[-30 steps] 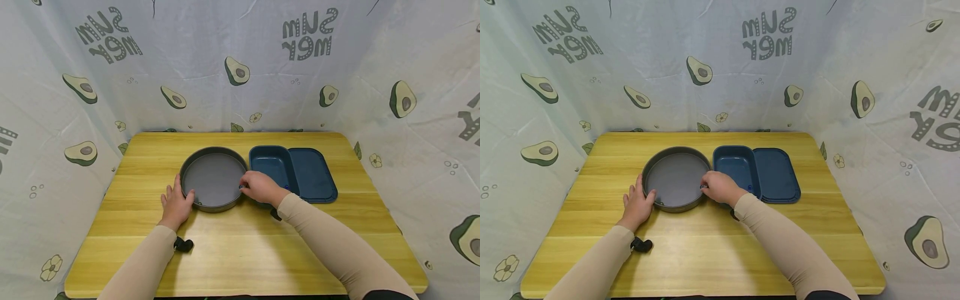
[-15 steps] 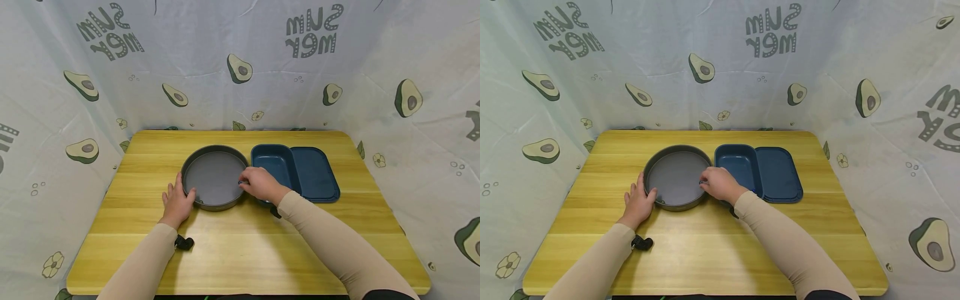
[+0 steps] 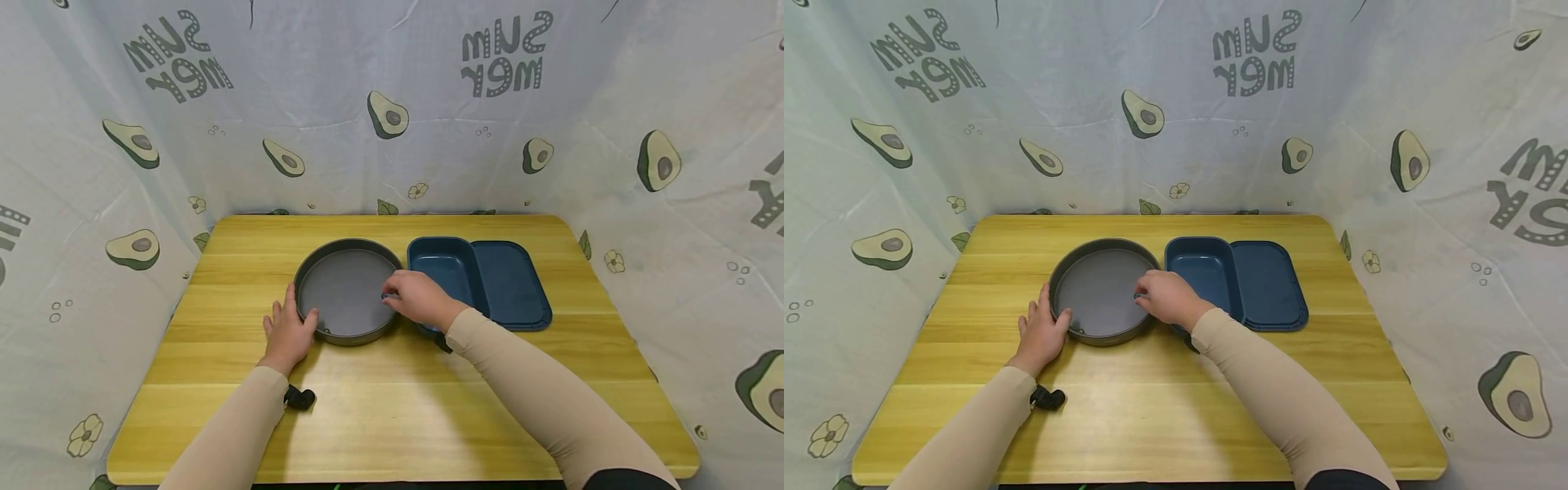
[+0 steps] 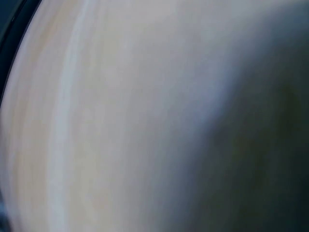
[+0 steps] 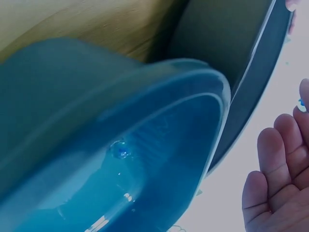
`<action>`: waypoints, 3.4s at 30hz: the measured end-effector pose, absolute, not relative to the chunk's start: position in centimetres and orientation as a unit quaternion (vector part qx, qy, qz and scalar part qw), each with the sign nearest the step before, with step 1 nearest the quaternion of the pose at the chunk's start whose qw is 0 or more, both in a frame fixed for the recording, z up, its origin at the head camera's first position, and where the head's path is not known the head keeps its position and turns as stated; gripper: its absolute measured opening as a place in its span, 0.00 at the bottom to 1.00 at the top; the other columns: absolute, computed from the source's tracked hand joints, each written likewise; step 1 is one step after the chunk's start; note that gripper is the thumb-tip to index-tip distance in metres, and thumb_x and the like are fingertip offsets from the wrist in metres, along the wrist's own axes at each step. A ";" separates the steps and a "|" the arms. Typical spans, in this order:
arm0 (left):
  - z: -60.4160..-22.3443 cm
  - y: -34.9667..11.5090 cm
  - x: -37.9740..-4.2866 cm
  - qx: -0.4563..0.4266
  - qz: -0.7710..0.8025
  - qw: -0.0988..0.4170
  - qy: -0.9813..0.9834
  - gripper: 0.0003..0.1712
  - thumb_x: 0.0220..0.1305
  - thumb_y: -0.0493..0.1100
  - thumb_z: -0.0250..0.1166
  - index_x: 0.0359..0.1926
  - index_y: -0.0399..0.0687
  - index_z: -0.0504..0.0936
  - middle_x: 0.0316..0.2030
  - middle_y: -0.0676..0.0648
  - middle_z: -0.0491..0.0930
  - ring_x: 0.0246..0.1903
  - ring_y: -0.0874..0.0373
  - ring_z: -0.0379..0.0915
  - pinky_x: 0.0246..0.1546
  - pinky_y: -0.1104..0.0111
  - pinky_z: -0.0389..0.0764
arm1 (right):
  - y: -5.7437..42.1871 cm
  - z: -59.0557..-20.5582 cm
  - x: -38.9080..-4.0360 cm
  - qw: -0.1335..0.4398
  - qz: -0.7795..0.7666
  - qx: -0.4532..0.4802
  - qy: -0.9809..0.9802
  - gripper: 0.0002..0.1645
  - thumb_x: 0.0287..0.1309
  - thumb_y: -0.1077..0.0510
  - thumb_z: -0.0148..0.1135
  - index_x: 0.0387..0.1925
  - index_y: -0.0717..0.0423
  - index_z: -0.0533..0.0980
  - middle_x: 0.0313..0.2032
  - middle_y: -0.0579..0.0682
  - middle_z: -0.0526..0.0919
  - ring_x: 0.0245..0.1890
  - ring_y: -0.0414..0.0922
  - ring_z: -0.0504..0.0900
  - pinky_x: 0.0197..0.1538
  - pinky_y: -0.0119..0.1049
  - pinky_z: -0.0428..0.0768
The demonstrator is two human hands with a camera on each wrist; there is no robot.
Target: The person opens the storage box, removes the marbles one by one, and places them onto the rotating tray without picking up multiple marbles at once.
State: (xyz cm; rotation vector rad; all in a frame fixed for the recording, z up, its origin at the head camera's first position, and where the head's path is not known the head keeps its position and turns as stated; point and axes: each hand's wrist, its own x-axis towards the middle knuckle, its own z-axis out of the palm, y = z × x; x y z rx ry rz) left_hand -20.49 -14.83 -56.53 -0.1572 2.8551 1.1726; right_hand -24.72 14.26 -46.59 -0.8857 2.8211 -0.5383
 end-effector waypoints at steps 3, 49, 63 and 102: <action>-56.6 -14.8 -20.5 -0.052 0.379 0.025 0.924 0.49 0.79 0.60 0.50 0.86 0.58 0.32 0.84 0.36 0.46 0.83 0.29 0.31 0.78 0.32 0.26 | 14.1 -46.6 -24.8 0.067 -0.182 -0.300 0.934 0.10 0.72 0.54 0.67 0.48 0.54 0.87 0.45 0.49 0.86 0.44 0.45 0.84 0.50 0.39 0.85; -56.3 -14.9 -20.5 -0.057 0.380 0.030 0.923 0.50 0.79 0.61 0.50 0.86 0.58 0.32 0.85 0.37 0.45 0.83 0.30 0.29 0.78 0.33 0.25 | 13.0 -46.8 -24.4 0.078 -0.173 -0.309 0.932 0.16 0.72 0.53 0.66 0.55 0.57 0.85 0.50 0.51 0.88 0.51 0.47 0.86 0.56 0.43 0.86; -56.7 -15.0 -20.7 -0.055 0.381 0.028 0.923 0.49 0.79 0.61 0.50 0.86 0.59 0.32 0.85 0.37 0.45 0.83 0.30 0.28 0.78 0.33 0.24 | 15.7 -45.3 -25.0 0.129 -0.160 -0.263 0.943 0.19 0.73 0.54 0.66 0.59 0.58 0.83 0.55 0.53 0.87 0.54 0.50 0.85 0.59 0.46 0.85; -56.7 -14.8 -20.5 -0.055 0.383 0.031 0.922 0.51 0.78 0.60 0.51 0.86 0.57 0.32 0.85 0.37 0.45 0.83 0.29 0.29 0.77 0.32 0.25 | 22.9 -48.0 -24.3 0.210 0.148 -0.214 0.943 0.16 0.73 0.69 0.56 0.37 0.57 0.89 0.35 0.53 0.91 0.45 0.56 0.85 0.76 0.64 0.64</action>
